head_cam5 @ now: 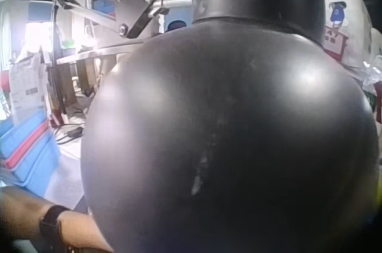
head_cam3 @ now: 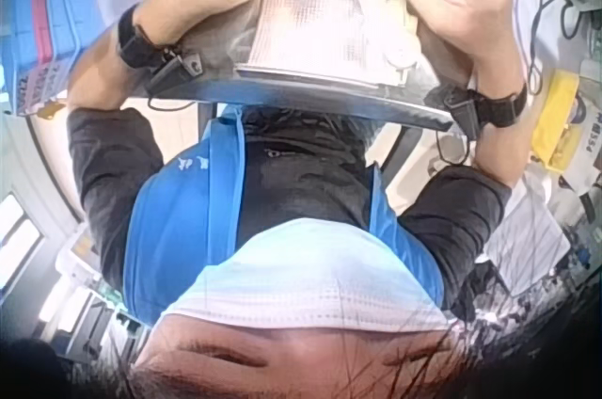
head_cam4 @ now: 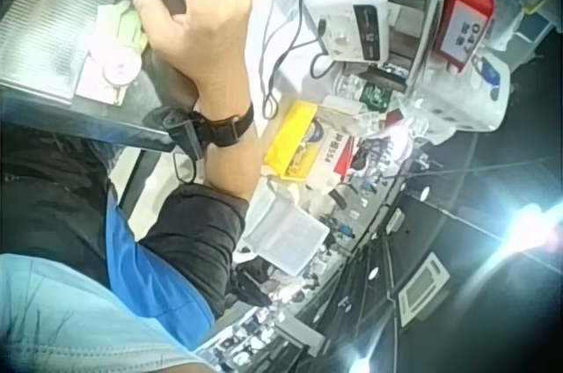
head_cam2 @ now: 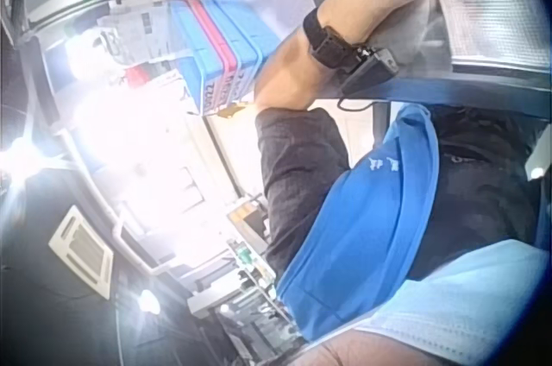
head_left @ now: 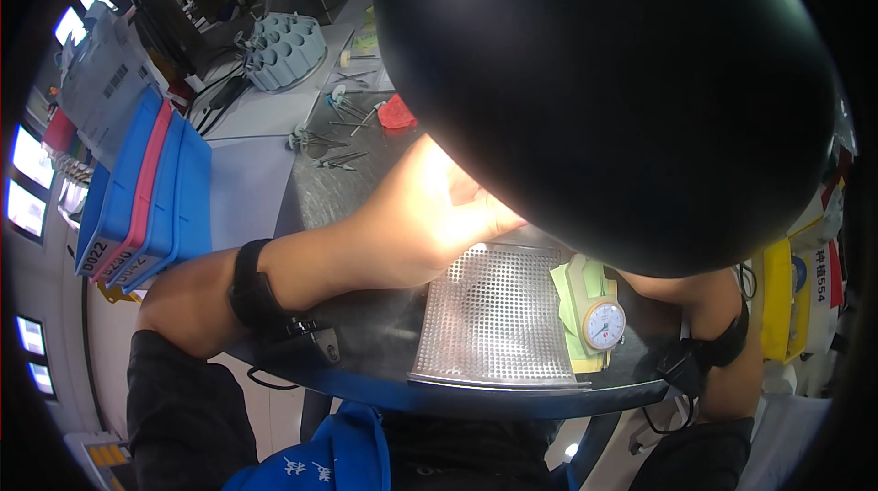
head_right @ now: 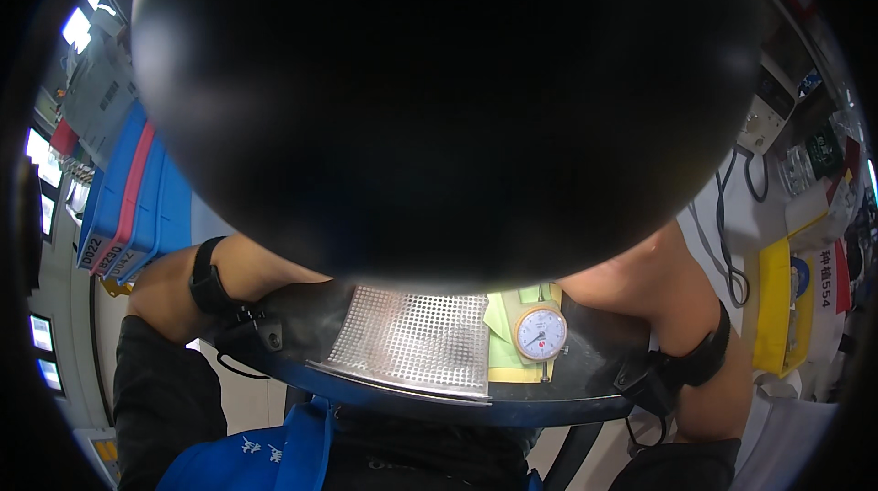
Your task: The person fits a dental crown onto a dental model, removes it, and then uses a rotary tool to grind the crown. After setting the tool down, they pick up a small component from the table.
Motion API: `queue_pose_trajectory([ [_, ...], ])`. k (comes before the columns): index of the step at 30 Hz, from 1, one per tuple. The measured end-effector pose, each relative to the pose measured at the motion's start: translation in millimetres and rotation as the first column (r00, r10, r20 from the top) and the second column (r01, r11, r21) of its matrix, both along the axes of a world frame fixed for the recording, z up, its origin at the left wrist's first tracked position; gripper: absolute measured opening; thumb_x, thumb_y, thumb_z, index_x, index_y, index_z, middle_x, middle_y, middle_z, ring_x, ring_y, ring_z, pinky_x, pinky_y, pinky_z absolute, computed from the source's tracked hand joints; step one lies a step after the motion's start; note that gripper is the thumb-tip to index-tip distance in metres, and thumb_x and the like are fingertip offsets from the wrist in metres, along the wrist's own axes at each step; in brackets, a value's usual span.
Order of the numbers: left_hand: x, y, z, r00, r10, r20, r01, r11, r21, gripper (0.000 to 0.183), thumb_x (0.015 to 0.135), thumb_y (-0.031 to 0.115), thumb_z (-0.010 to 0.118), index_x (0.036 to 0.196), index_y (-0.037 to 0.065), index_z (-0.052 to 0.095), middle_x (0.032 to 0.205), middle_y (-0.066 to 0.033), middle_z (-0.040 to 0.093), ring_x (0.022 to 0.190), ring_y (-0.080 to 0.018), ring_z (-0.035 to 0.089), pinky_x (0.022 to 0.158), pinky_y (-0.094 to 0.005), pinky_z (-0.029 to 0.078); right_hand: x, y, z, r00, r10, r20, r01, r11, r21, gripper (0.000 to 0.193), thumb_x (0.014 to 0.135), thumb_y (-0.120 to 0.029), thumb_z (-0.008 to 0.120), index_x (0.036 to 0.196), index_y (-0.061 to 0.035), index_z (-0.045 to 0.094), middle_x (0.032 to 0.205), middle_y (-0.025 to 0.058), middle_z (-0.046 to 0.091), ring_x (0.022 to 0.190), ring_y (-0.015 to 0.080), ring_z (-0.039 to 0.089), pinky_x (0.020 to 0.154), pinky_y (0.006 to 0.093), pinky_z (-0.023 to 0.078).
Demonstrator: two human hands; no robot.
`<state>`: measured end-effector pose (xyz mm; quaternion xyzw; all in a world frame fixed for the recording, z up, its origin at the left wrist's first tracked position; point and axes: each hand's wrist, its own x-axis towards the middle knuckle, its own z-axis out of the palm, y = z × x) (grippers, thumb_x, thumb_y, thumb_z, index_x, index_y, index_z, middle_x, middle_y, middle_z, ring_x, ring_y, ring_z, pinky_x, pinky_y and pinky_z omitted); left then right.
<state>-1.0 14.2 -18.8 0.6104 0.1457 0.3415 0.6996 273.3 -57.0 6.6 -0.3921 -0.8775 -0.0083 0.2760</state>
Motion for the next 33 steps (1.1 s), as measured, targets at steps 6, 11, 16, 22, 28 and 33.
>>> queue_pose_trajectory([
  [6, 7.4, 3.3, -7.6, 0.99, 0.133, -0.047, -0.127, 0.986, 0.111, 0.032, 0.094, 0.0, 0.067, 0.124, -0.002, 0.056, 0.114, -0.0104, 0.066, 0.107, -0.0189, 0.066, 0.092, -0.0338, 0.055, -5.5, 4.7, 7.5, 0.983, 0.096, -0.157, -0.095, 0.995, 0.013, 0.04, 0.064, -0.014, 0.095, 0.097, -0.0023, 0.077, 0.098, 0.01, 0.076, 0.087, 0.0237, 0.074, 0.076, 0.0343, 0.06],
  [11, 0.8, 3.6, 2.0, 0.952, 0.243, -0.186, -0.124, 0.862, 0.492, 0.018, 0.088, 0.002, 0.073, 0.105, -0.002, 0.069, 0.097, -0.0102, 0.071, 0.093, -0.0201, 0.071, 0.08, -0.0318, 0.058, -15.3, 2.4, 10.4, 0.971, 0.065, -0.232, -0.086, 0.993, -0.08, 0.036, 0.061, -0.012, 0.095, 0.091, -0.0046, 0.078, 0.095, 0.009, 0.076, 0.083, 0.0219, 0.074, 0.073, 0.0328, 0.06],
  [16, -1.9, -2.1, 14.2, 0.961, 0.184, -0.205, -0.041, 0.831, 0.554, 0.021, 0.087, 0.007, 0.077, 0.105, -0.002, 0.073, 0.097, -0.0117, 0.074, 0.091, -0.0217, 0.072, 0.08, -0.0319, 0.058, -17.9, 1.6, 2.7, 0.965, 0.042, -0.258, -0.056, 0.997, -0.049, 0.03, 0.06, -0.011, 0.093, 0.086, -0.0068, 0.078, 0.093, 0.0063, 0.077, 0.078, 0.0204, 0.074, 0.068, 0.0298, 0.058],
  [22, 0.8, -6.3, 27.0, 0.958, 0.056, -0.28, 0.101, 0.85, 0.516, 0.03, 0.086, 0.014, 0.082, 0.111, -0.001, 0.073, 0.103, -0.0111, 0.075, 0.096, -0.0202, 0.072, 0.086, -0.0324, 0.058, -26.3, 13.2, -11.0, 0.963, 0.082, -0.257, -0.066, 0.995, 0.072, 0.029, 0.062, -0.011, 0.091, 0.088, -0.0073, 0.078, 0.093, 0.0055, 0.077, 0.077, 0.0214, 0.074, 0.068, 0.0299, 0.057],
  [28, 0.6, -8.1, 25.4, 0.959, 0.036, -0.281, 0.126, 0.835, 0.536, 0.033, 0.084, 0.013, 0.083, 0.113, 0.0, 0.072, 0.107, -0.0125, 0.074, 0.099, -0.0208, 0.072, 0.087, -0.0337, 0.059, -27.3, 15.7, -10.0, 0.942, 0.145, -0.302, -0.099, 0.982, 0.163, 0.03, 0.063, -0.01, 0.09, 0.09, -0.007, 0.077, 0.094, 0.0061, 0.075, 0.079, 0.0225, 0.073, 0.07, 0.0317, 0.056],
  [33, -1.6, -10.0, 22.7, 0.923, 0.118, -0.365, 0.101, 0.844, 0.527, 0.03, 0.085, 0.01, 0.081, 0.112, 0.0, 0.072, 0.107, -0.0133, 0.074, 0.1, -0.0224, 0.072, 0.089, -0.0356, 0.058, -23.3, 12.8, -3.4, 0.926, 0.18, -0.331, -0.116, 0.972, 0.203, 0.031, 0.064, -0.009, 0.089, 0.092, -0.0068, 0.077, 0.094, 0.0066, 0.075, 0.081, 0.0234, 0.072, 0.072, 0.0331, 0.056],
])
